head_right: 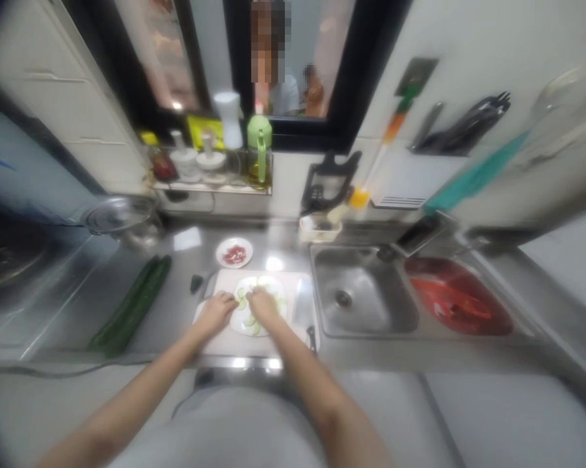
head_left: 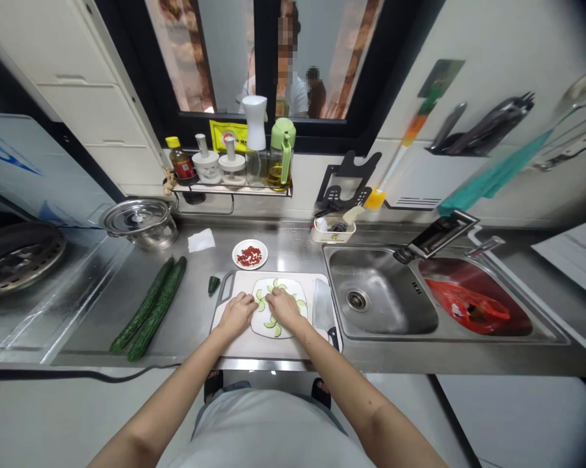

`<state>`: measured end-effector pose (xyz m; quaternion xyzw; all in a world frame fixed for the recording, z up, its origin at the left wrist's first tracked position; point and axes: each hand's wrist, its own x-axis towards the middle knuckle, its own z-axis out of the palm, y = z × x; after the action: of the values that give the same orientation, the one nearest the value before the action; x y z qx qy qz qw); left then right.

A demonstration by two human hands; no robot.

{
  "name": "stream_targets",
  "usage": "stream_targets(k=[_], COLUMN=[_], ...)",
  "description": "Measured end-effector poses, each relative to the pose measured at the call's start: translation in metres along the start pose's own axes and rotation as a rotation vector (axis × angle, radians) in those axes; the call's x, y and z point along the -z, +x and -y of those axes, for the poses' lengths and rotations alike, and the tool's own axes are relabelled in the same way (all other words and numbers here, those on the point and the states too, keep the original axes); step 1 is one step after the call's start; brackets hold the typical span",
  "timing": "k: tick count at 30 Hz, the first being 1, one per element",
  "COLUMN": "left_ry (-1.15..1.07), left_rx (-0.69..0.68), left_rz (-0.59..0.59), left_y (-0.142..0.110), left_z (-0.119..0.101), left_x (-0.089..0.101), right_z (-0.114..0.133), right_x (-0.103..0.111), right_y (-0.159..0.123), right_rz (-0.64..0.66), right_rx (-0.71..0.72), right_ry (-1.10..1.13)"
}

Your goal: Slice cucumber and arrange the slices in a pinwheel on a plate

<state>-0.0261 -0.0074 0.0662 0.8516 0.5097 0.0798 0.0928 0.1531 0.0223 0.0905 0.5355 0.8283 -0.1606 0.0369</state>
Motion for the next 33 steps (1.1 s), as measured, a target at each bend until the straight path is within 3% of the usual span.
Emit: stream_targets(k=[5, 27, 33], left_ry=[0.019, 0.044, 0.002], left_rx=[0.01, -0.058, 0.005], left_rz=[0.012, 0.015, -0.005], left_y=[0.0019, 0.0093, 0.0082], left_z=[-0.002, -0.0014, -0.0017], left_x=[0.0036, 0.0067, 0.0044], right_z=[0.0001, 0.0018, 0.0016], right_x=[-0.0033, -0.0013, 0.0001], right_y=[0.0015, 0.0067, 0.0051], right_rz=[-0.059, -0.032, -0.026], right_rx=[0.016, 0.018, 0.011], right_ry=[-0.01, -0.005, 0.009])
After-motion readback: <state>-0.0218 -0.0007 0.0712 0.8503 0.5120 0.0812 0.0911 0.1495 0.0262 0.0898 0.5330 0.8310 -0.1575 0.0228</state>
